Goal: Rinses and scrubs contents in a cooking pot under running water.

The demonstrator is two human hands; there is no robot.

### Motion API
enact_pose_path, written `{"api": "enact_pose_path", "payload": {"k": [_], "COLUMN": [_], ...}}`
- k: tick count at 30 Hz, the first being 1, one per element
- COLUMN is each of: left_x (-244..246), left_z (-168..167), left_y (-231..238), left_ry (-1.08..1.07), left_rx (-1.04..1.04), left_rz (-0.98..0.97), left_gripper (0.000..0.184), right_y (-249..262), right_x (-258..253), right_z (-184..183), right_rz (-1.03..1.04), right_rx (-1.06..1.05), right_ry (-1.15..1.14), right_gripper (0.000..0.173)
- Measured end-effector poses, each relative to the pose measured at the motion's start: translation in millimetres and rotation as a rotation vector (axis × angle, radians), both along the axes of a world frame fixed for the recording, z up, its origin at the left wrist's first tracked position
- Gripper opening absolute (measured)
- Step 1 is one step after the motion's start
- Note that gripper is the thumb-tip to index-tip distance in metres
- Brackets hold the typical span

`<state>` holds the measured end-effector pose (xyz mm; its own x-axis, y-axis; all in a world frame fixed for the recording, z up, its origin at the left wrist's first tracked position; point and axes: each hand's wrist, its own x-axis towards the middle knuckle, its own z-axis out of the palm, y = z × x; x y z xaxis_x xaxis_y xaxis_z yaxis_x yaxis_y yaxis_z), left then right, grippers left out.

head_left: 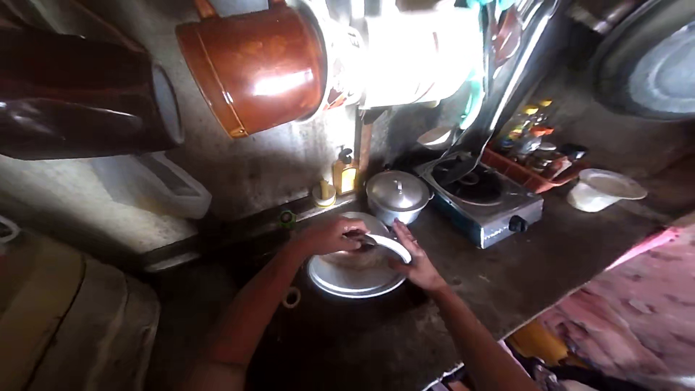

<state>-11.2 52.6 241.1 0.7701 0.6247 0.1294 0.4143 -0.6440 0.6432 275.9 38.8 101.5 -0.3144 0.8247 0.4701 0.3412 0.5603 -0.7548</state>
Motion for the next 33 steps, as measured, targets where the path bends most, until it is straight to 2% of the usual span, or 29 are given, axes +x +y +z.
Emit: {"api": "enact_pose_path", "payload": {"k": [1, 3, 5, 7, 8, 10, 12, 14, 16, 18, 20, 21, 23, 26, 28, 30, 33], "left_x": [-0.7, -4.0, -6.4, -7.5, -8.4, -9.4, -13.2, -24.2, -40.4, -54.1, -61.6, -63.9, -63.0, -44.9, -30.4, -17.8, 0.1], "left_z": [-3.0, -9.4, -14.5, -17.0, -19.9, -34.9, -73.1, -125.3, -172.3, -198.4, -206.4, -207.2, -200.2, -185.3, -193.4, -205.3, -225.1], "left_y": [4.5, 10.9, 8.0, -4.0, -11.3, -23.5, -25.1, -19.6, -9.3, -0.1, 6.8, 9.5, 11.4, 8.9, 10.4, 10.4, 6.7], "left_ry": [-0.009, 0.026, 0.105, 0.118, 0.081, 0.032, 0.003, -0.118, -0.325, -0.553, -0.689, -0.686, -0.503, 0.089, 0.422, 0.604, 0.747], "left_rx": [-0.031, 0.010, 0.148, 0.123, 0.028, -0.312, -0.688, -0.956, -1.110, -1.189, -1.182, -1.153, -1.079, -0.941, -0.814, -0.728, -0.604], "left_rz": [0.004, 0.098, 0.313, 0.524, 0.582, 0.640, 0.673, 0.762, 0.879, 1.009, 1.121, 1.132, 1.067, 0.859, 0.766, 0.764, 0.816], "left_gripper": [0.031, 0.035, 0.032, 0.035, 0.037, 0.041, 0.040, 0.037, 0.022, 0.012, 0.018, 0.022, 0.027, 0.047, 0.052, 0.050, 0.040], "right_y": [-0.4, -4.4, -15.0, -26.2, -27.9, -28.7, -32.4, -37.0, -42.6, -48.9, -54.0, -55.7, -57.2, -58.1, -59.0, -58.6, -54.5], "right_x": [-3.5, -11.9, -21.5, -29.5, -32.4, -35.5, -41.5, -51.2, -61.7, -72.2, -83.3, -89.9, -103.2, -122.0, -132.5, -139.3, -139.1], "right_z": [0.4, -2.4, -5.5, -12.2, -19.2, -36.8, -52.3, -63.9, -69.5, -71.8, -76.9, -81.4, -91.3, -101.5, -105.6, -106.7, -110.4], "right_rz": [0.007, 0.021, 0.010, -0.111, -0.193, -0.339, -0.444, -0.516, -0.562, -0.594, -0.625, -0.639, -0.656, -0.664, -0.663, -0.662, -0.662], "right_rx": [0.069, 0.032, -0.159, -0.433, -0.542, -0.699, -0.805, -0.863, -0.895, -0.932, -0.981, -1.005, -1.045, -1.102, -1.122, -1.118, -1.096], "right_ry": [0.021, 0.133, 0.250, 0.356, 0.405, 0.487, 0.577, 0.665, 0.713, 0.735, 0.760, 0.778, 0.786, 0.785, 0.785, 0.771, 0.693], "right_gripper": [0.069, 0.051, 0.046, 0.044, 0.044, 0.042, 0.043, 0.044, 0.043, 0.042, 0.043, 0.046, 0.050, 0.057, 0.058, 0.056, 0.055]}}
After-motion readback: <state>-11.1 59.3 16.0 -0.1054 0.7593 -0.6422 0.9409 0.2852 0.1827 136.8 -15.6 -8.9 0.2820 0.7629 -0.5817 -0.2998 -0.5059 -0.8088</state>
